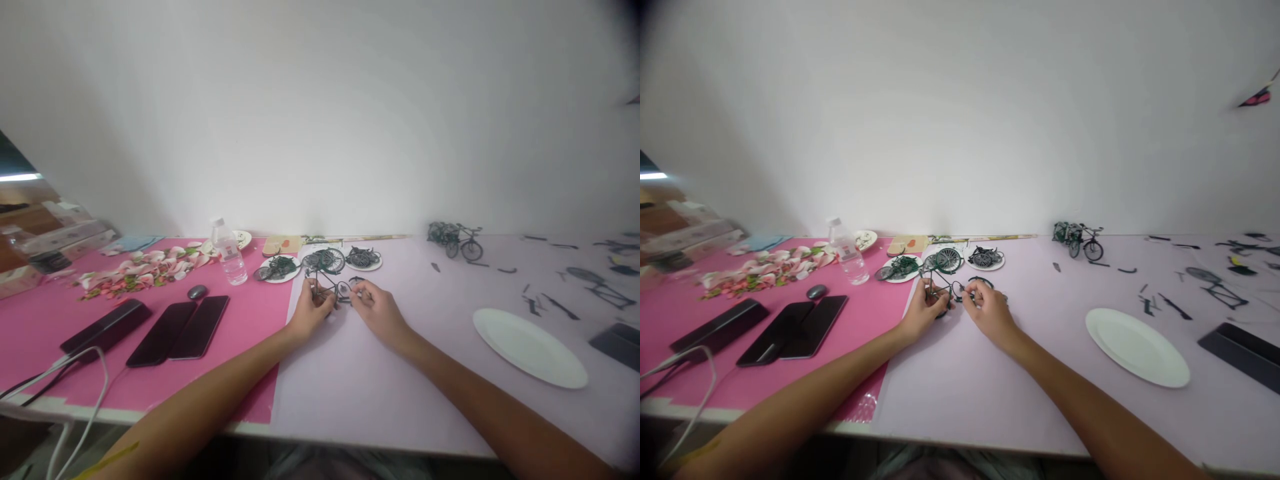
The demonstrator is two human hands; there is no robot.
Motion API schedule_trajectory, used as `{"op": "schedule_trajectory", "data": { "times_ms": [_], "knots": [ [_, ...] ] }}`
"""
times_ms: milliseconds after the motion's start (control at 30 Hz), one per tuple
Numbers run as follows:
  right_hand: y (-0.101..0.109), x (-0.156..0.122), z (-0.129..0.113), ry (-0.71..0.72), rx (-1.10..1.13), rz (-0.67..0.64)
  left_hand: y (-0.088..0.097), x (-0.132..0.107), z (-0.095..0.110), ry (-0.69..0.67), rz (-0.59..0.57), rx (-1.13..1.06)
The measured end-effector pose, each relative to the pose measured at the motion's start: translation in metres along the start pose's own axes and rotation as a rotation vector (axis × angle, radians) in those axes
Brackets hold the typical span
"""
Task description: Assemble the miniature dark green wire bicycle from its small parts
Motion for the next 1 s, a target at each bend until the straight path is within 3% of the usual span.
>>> {"op": "schedule_trajectory", "data": {
  "times_ms": [1000],
  "knots": [
    [-0.0057,-0.0022,-0.0040,0.031,0.005,-0.062,0.0029,0.0012,-0.0048,0.000,0.012,0.031]
  ]
}}
Point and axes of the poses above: each hand's wrist, its own x-axis towards the middle knuckle, its own y-axis out of the back of the hand, z = x × y, the point moved 8 cm from there along x, towards the middle knuckle, and after that the axes turned 11 degrees about -y, right-handed, at the moved point
